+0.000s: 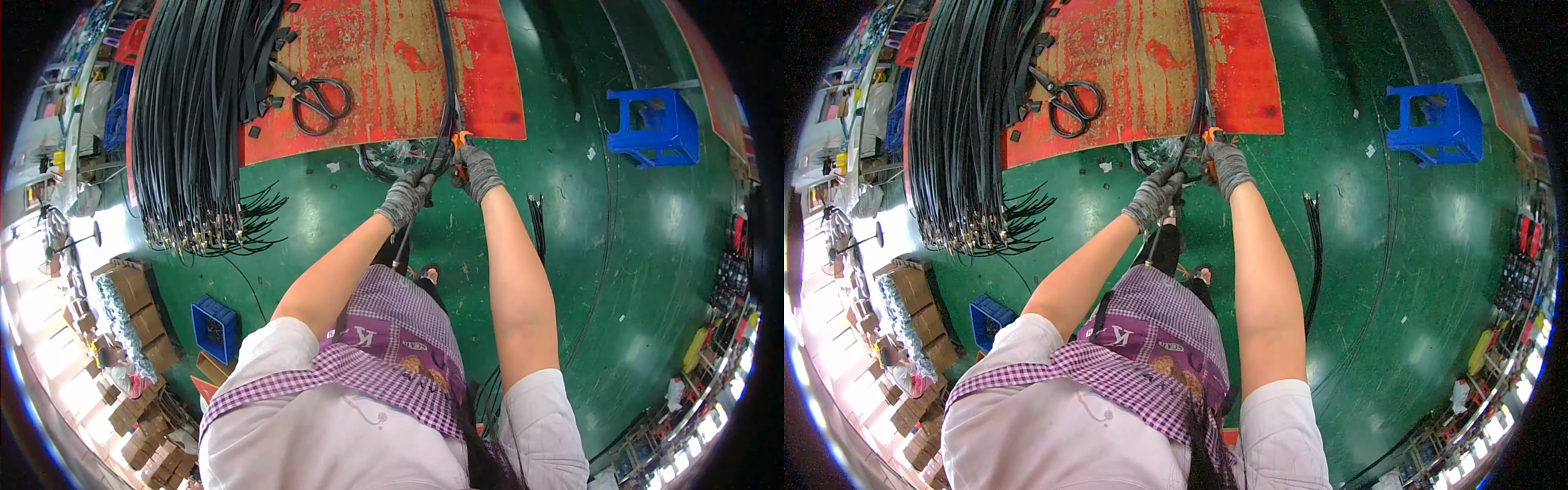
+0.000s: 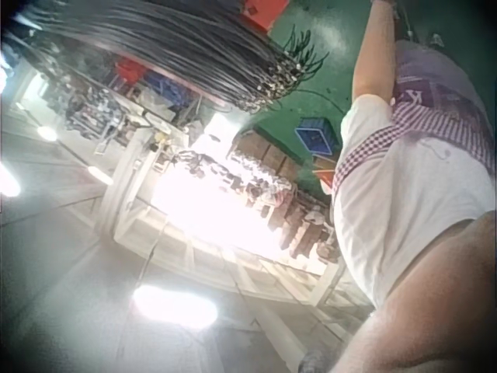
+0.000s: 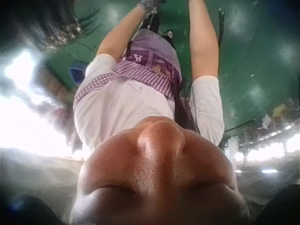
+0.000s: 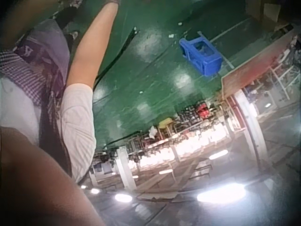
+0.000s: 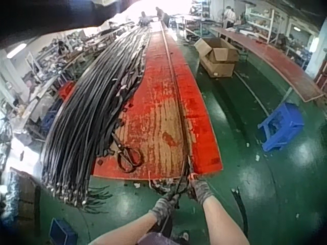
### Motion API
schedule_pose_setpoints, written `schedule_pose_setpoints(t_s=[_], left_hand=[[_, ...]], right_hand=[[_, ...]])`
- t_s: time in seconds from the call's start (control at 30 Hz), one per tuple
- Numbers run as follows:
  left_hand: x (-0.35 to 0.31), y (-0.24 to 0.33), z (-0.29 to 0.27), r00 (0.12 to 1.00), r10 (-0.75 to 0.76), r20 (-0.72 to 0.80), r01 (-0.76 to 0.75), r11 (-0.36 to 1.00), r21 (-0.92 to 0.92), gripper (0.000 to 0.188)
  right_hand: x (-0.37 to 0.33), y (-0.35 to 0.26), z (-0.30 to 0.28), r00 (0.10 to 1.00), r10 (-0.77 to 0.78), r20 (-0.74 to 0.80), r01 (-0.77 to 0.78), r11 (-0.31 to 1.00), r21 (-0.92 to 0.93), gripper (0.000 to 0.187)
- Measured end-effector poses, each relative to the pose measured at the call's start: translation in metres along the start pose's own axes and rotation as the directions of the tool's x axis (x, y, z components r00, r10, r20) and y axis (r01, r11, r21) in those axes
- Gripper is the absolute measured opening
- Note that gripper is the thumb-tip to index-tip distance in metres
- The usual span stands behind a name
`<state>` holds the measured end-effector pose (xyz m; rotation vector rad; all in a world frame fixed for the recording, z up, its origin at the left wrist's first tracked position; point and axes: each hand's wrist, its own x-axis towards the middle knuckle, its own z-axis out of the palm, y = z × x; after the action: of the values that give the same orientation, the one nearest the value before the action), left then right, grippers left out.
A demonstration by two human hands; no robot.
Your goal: The person strips the outer insulation from black cables using pliers and a knife, then cuts the cables to length. The person works at a red table in a workshop, handling multiple cables and tools.
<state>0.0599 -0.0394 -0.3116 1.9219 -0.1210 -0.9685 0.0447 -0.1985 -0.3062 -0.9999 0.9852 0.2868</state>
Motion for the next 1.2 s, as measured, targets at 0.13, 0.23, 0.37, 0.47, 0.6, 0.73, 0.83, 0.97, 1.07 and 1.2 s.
schedule_pose_setpoints(t_s=[0.13, 0.23, 0.37, 0.47, 0.6, 0.73, 0.83, 0.97, 1.07, 1.2], left_hand=[[-0.004, 0.003, 0.001, 0.984, -0.08, 0.159, 0.126, 0.945, -0.301, 0.033], [-0.022, -0.003, 0.0, 0.915, -0.163, 0.368, 0.312, 0.864, -0.394, 0.028], [-0.03, -0.037, 0.004, 0.937, -0.027, 0.348, 0.112, 0.967, -0.228, 0.021], [-0.023, -0.071, 0.014, 0.951, 0.102, 0.29, -0.047, 0.981, -0.19, 0.02], [-0.01, -0.11, 0.024, 0.972, 0.032, 0.234, -0.019, 0.998, -0.058, 0.019], [-0.012, -0.084, 0.03, 0.984, -0.103, 0.148, 0.14, 0.954, -0.266, 0.02], [-0.021, -0.018, 0.017, 0.981, -0.131, 0.143, 0.192, 0.749, -0.633, 0.02], [-0.029, 0.017, 0.003, 0.991, -0.056, 0.12, 0.112, 0.834, -0.54, 0.02], [-0.016, -0.013, -0.007, 0.999, 0.027, -0.022, -0.033, 0.918, -0.395, 0.021], [-0.004, -0.006, -0.021, 0.995, -0.04, -0.091, -0.007, 0.885, -0.466, 0.02]], right_hand=[[0.001, 0.0, 0.0, 1.0, -0.022, -0.001, 0.022, 1.0, -0.02, 0.007], [0.001, 0.001, 0.0, 1.0, -0.024, 0.004, 0.024, 0.999, 0.033, 0.009], [0.002, 0.001, -0.004, 1.0, -0.014, 0.017, 0.015, 1.0, -0.014, 0.012], [0.006, 0.003, -0.005, 1.0, 0.02, 0.021, -0.02, 1.0, -0.013, 0.011], [0.006, 0.006, -0.003, 0.998, -0.013, 0.057, 0.011, 0.999, 0.035, 0.012], [-0.004, -0.002, 0.0, 0.999, 0.008, 0.037, -0.009, 0.999, 0.039, 0.009], [0.004, 0.004, -0.006, 0.999, 0.009, 0.043, -0.012, 0.998, 0.065, 0.009], [0.003, 0.004, -0.004, 0.998, -0.004, 0.056, 0.002, 0.999, 0.041, 0.008], [-0.001, 0.0, -0.001, 0.999, 0.001, 0.052, -0.001, 1.0, 0.004, 0.007], [0.006, 0.005, -0.006, 0.998, -0.013, 0.067, 0.009, 0.998, 0.067, 0.011]])
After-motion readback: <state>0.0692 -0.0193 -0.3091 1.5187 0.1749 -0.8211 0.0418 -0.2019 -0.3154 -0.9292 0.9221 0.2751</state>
